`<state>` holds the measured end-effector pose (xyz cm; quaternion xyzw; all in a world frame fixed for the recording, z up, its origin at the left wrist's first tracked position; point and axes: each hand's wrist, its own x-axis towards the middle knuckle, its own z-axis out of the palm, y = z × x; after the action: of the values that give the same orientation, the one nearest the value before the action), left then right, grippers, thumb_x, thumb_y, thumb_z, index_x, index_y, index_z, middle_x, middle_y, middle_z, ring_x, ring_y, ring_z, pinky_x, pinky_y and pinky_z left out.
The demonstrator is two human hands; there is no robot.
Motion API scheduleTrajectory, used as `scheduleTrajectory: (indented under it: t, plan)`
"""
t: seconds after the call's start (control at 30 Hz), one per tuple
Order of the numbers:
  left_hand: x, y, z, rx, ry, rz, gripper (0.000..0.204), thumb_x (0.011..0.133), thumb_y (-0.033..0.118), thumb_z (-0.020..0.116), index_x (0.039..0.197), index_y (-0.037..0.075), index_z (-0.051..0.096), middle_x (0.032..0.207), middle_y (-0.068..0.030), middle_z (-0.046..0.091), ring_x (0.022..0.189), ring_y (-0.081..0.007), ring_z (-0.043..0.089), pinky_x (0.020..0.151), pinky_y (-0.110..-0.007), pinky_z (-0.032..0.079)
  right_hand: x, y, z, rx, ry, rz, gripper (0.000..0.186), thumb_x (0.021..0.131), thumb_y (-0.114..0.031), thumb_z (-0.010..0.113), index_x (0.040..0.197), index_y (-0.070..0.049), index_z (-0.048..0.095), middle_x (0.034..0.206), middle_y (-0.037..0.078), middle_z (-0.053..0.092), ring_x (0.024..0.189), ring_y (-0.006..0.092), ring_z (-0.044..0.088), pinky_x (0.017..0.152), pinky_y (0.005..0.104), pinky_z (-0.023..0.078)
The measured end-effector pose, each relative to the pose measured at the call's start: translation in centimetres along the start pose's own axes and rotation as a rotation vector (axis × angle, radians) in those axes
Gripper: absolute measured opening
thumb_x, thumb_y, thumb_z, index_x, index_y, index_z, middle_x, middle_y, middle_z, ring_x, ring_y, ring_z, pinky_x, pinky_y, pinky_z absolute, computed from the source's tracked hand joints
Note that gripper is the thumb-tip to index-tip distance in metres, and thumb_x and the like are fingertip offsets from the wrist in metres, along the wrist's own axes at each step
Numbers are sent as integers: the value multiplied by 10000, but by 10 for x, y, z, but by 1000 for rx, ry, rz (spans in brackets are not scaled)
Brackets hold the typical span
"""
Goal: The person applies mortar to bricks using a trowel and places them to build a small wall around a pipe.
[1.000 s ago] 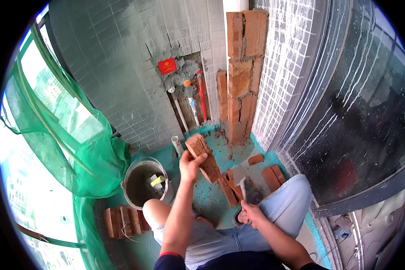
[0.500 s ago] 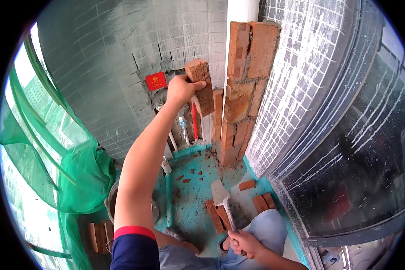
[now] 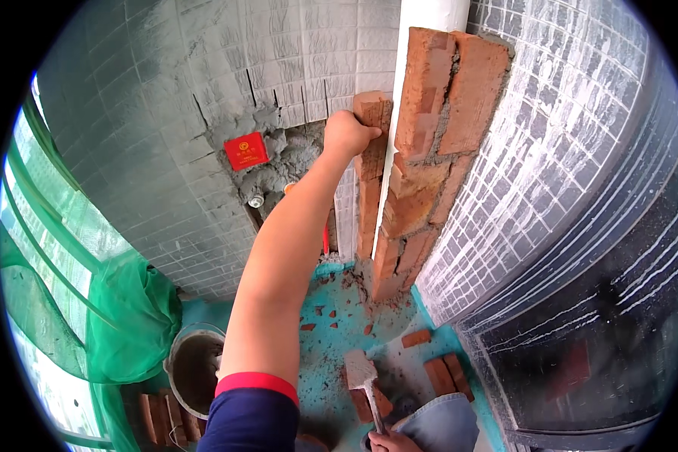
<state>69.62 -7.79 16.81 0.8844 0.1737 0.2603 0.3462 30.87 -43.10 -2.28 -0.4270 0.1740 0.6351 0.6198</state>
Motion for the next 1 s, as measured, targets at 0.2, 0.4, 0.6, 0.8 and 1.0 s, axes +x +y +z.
scheduleTrajectory:
  t: [0.2, 0.4, 0.6, 0.8, 1.0]
  plan:
    - [11, 3, 7, 6, -17, 9, 410, 695, 314, 823, 860, -42, 703, 846, -195, 705, 784, -301, 698, 722, -376, 552, 9, 5, -6, -47, 95, 6, 472, 999, -399, 484, 593, -176, 391, 471, -23, 329, 359, 121, 296, 374, 280, 263]
    - [20, -7, 17, 24, 153, 32, 512, 685, 340, 825, 941, -66, 649, 900, -203, 697, 839, -321, 685, 746, -385, 540, 3, -1, -2, -47, 69, 17, 435, 1009, -353, 476, 624, -165, 398, 488, -13, 341, 372, 124, 304, 389, 282, 281]
    - [13, -13, 14, -10, 111, 56, 476, 694, 290, 827, 960, -53, 632, 913, -210, 692, 870, -320, 677, 763, -386, 534, 2, -2, -5, 8, -4, 20, 436, 1014, -326, 475, 626, -156, 371, 512, -11, 321, 418, 131, 278, 450, 307, 295]
    - [-11, -28, 33, -49, 126, 109, 484, 697, 241, 814, 1063, -13, 625, 911, -208, 695, 862, -340, 677, 774, -411, 534, 3, 6, -5, -7, 29, -42, 433, 1012, -310, 481, 625, -156, 362, 528, -13, 331, 430, 129, 274, 461, 312, 299]
    - [-13, -30, 50, -98, 278, 67, 423, 735, 232, 786, 1002, -37, 598, 874, -233, 683, 863, -386, 664, 771, -442, 531, 11, 21, -17, 106, -18, -13, 346, 996, -251, 520, 695, -161, 374, 545, -36, 330, 449, 102, 303, 454, 281, 302]
